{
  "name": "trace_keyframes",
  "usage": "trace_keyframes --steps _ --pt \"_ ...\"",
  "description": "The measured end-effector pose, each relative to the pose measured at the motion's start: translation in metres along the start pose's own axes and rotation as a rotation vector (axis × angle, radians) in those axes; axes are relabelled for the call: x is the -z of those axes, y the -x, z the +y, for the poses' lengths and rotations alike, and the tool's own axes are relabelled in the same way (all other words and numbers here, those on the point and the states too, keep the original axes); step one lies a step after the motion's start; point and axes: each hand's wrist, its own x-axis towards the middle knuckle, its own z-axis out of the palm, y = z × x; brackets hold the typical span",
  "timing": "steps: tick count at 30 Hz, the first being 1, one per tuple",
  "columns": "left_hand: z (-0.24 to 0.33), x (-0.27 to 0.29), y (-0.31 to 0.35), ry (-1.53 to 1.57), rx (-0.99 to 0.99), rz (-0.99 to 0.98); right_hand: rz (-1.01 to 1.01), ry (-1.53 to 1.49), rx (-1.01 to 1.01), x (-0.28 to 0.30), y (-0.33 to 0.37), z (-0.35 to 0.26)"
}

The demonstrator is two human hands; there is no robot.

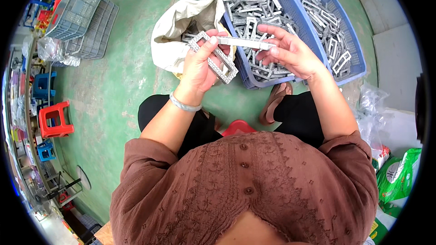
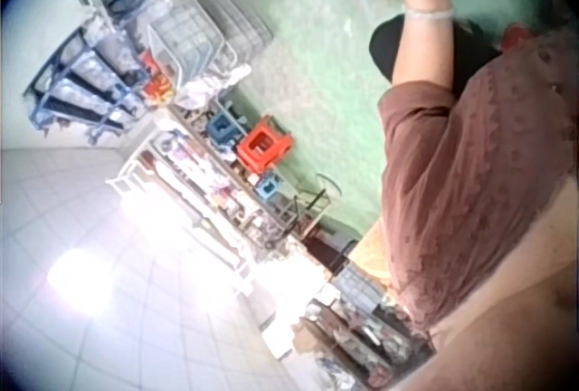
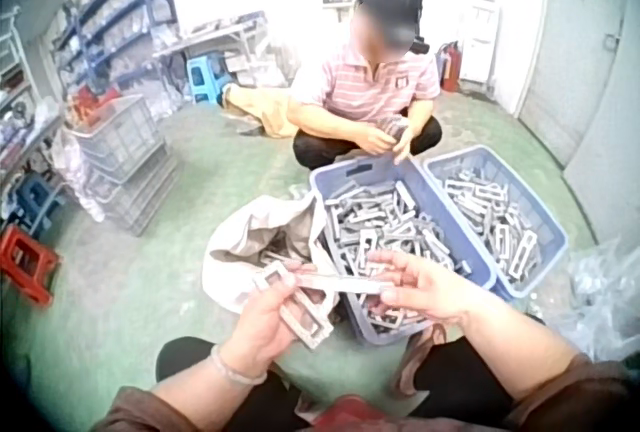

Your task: The person sits on a low stool and sorts small rectangular metal frames. They pick up frames from a white sack, inspect them, and place them into a blue plastic crate. Another person is visible in the background performing a similar task.

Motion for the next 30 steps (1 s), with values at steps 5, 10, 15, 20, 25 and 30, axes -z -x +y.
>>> trace_keyframes --steps 5,10,15,20,25,30 --pt "0.004 0.000 -0.003 0.017 -0.058 -0.013 0.056 0.061 0.084 -0.007 -0.003 0.002" --pt "0.003 0.006 -0.006 0.117 -0.037 -0.070 0.113 0.392 0.383 -0.021 0.000 0.012" --pt "0.005 0.002 -0.008 0.223 -0.006 -0.066 0.172 0.981 0.686 -0.026 0.000 0.017" --pt "0.001 0.013 -0.009 0.184 0.040 -0.144 0.087 1.258 0.900 -0.029 -0.002 0.015" --pt "-0.002 0.009 -0.008 0.247 0.092 -0.146 0.096 1.354 0.984 -0.033 -0.004 0.015" --pt "-0.005 0.005 -0.018 0.161 0.148 0.044 -0.090 1.457 0.928 -0.031 -0.013 0.019"
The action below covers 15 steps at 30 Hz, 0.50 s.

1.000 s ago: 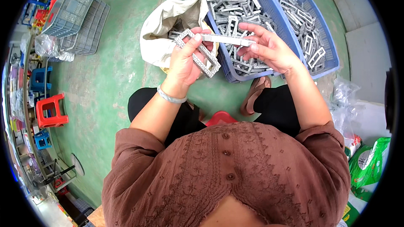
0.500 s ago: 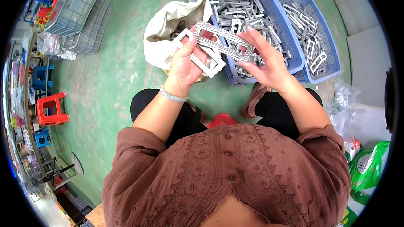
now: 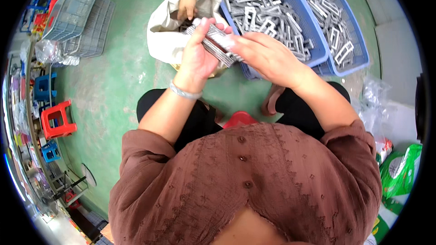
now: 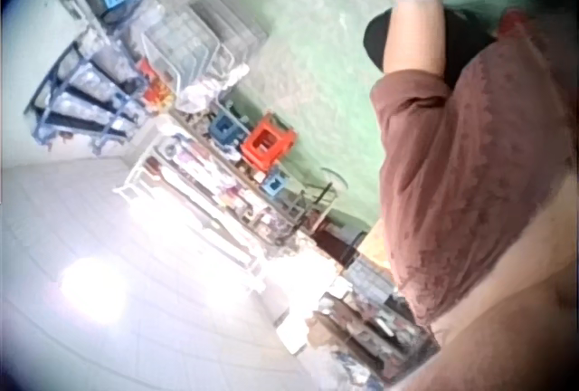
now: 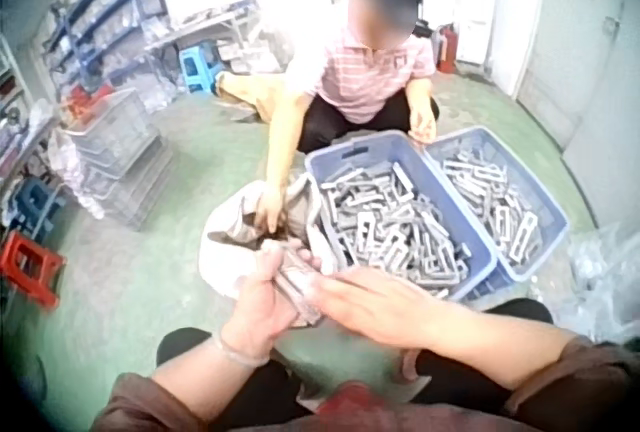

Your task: The person sits on a low stool and sorts small rectangular metal frames. They pick up frames from a white sack, inspect them, and place them into a blue plastic crate. Another person is visible in the background performing a similar task.

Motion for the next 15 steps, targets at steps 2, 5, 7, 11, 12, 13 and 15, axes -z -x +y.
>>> trace_keyframes --steps 2,5,7,11,12,13,15 --pt "0.005 -0.005 -0.007 -0.063 0.023 0.101 0.047 -0.115 -0.045 0.005 -0.002 0.011" --pt "0.025 0.009 -0.019 -0.032 0.025 0.041 0.168 -0.212 -0.370 0.013 0.024 0.052" --pt "0.045 0.000 -0.029 -0.163 -0.096 0.119 -0.028 -0.138 -0.731 0.008 0.064 0.099" --pt "0.073 -0.002 -0.068 -0.530 -0.448 0.199 -0.714 -0.050 -1.074 -0.042 0.126 0.147" --pt "0.076 0.007 -0.081 -0.698 -0.495 0.207 -0.896 -0.102 -1.046 -0.059 0.130 0.147" --pt "0.076 0.018 -0.096 -0.866 -0.540 0.206 -1.073 -0.152 -1.016 -0.072 0.132 0.147" --pt "0.068 0.031 -0.113 -1.351 -0.385 0.278 -1.124 -0.108 -0.927 -0.096 0.132 0.140"
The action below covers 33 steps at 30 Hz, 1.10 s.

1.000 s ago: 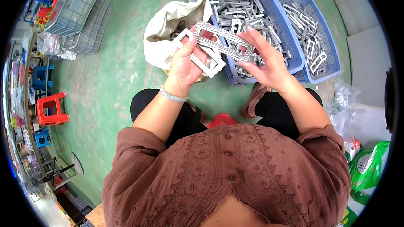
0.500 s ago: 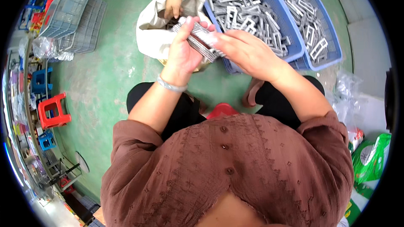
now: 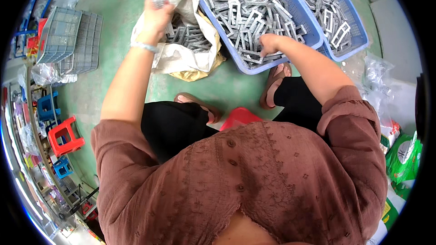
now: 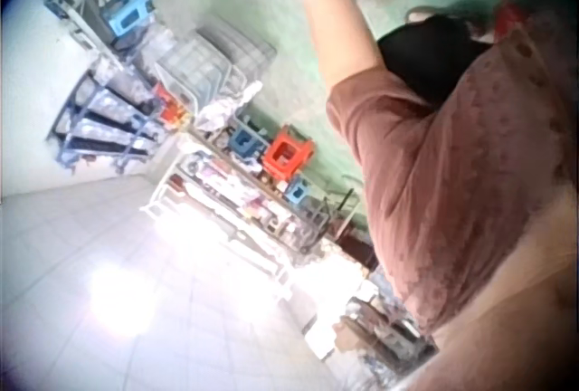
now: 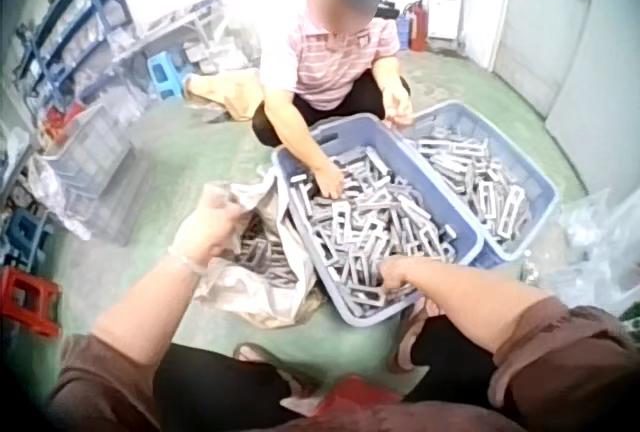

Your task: The person sits on a low stool and sorts small rectangular metal frames. They pick up frames from a white sack, inspect them, and place them into a blue plastic crate. Another person is visible in the background performing a similar task.

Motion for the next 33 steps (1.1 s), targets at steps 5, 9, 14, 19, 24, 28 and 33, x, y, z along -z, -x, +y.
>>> trace_keyframes --steps 5,9,14,19,24,28,33 --pt "-0.038 -0.031 -0.004 -1.128 0.040 -0.442 0.048 0.060 -0.014 -0.031 -0.012 -0.036" --pt "-0.034 -0.037 0.012 -1.286 0.220 -0.541 0.038 0.003 -0.114 -0.033 -0.009 -0.041" --pt "-0.017 -0.018 0.021 -0.824 -0.045 -0.508 0.228 -0.001 -0.076 -0.020 -0.001 -0.048" --pt "0.009 -0.014 0.082 -0.244 0.138 -0.542 0.395 0.012 0.090 0.035 0.032 -0.020" --pt "0.016 -0.020 0.127 0.418 0.483 -0.506 0.631 -0.271 0.296 0.091 0.125 -0.056" --pt "0.037 -0.026 0.142 0.756 0.377 -0.572 0.758 -0.309 0.520 0.090 0.166 -0.082" --pt "0.042 -0.020 0.149 0.820 0.257 -0.521 0.937 -0.690 0.535 0.076 0.169 -0.098"
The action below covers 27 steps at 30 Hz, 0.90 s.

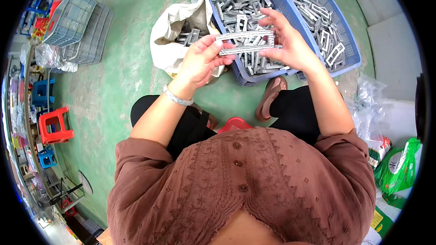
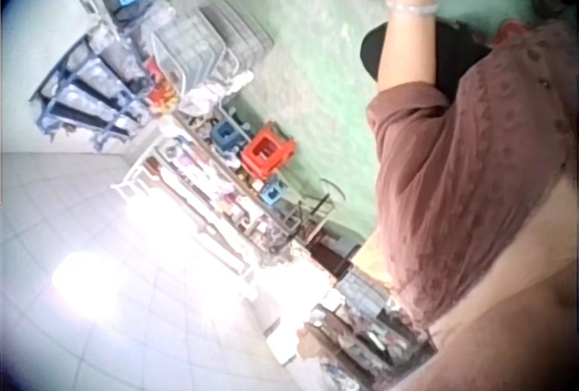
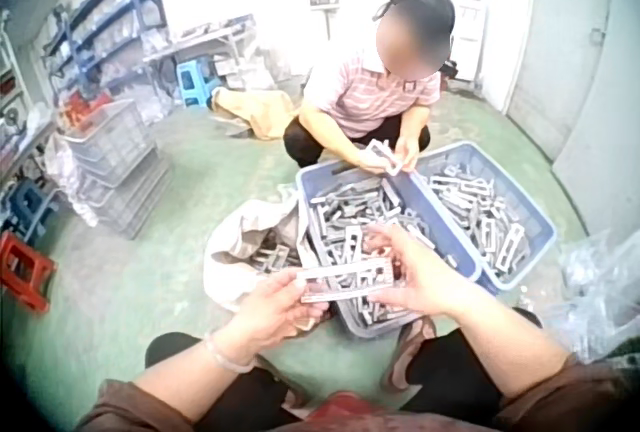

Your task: The person sits on a low stool and sorts small rectangular metal frames. They pick up frames from a white sack, inspect them, and place them into a blue plastic crate. Another person is visible in the background performing a similar task.

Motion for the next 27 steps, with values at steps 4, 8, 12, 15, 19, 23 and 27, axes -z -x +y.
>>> trace_keyframes --steps 4,8,12,15,19,23,27 --pt "0.005 0.002 0.006 -0.047 -0.057 0.028 -0.127 -0.583 -0.366 0.008 0.003 0.002" --pt "0.004 0.001 0.005 -0.113 -0.208 0.033 -0.072 -0.736 -0.399 0.006 0.004 0.006" --pt "0.005 0.003 0.005 -0.175 -0.272 0.005 0.027 -0.795 -0.296 -0.001 0.004 0.005" --pt "0.004 0.004 0.005 -0.155 -0.302 -0.027 0.049 -0.806 -0.250 -0.002 0.005 0.005" --pt "0.003 -0.005 0.005 -0.056 -0.406 -0.013 0.084 -0.783 -0.160 -0.006 0.006 0.003" --pt "0.007 -0.005 0.006 -0.082 -0.440 0.026 0.086 -0.584 0.154 -0.018 0.008 -0.003" --pt "0.009 -0.007 0.007 -0.067 -0.440 0.014 0.085 -0.513 0.250 -0.020 0.011 -0.006"
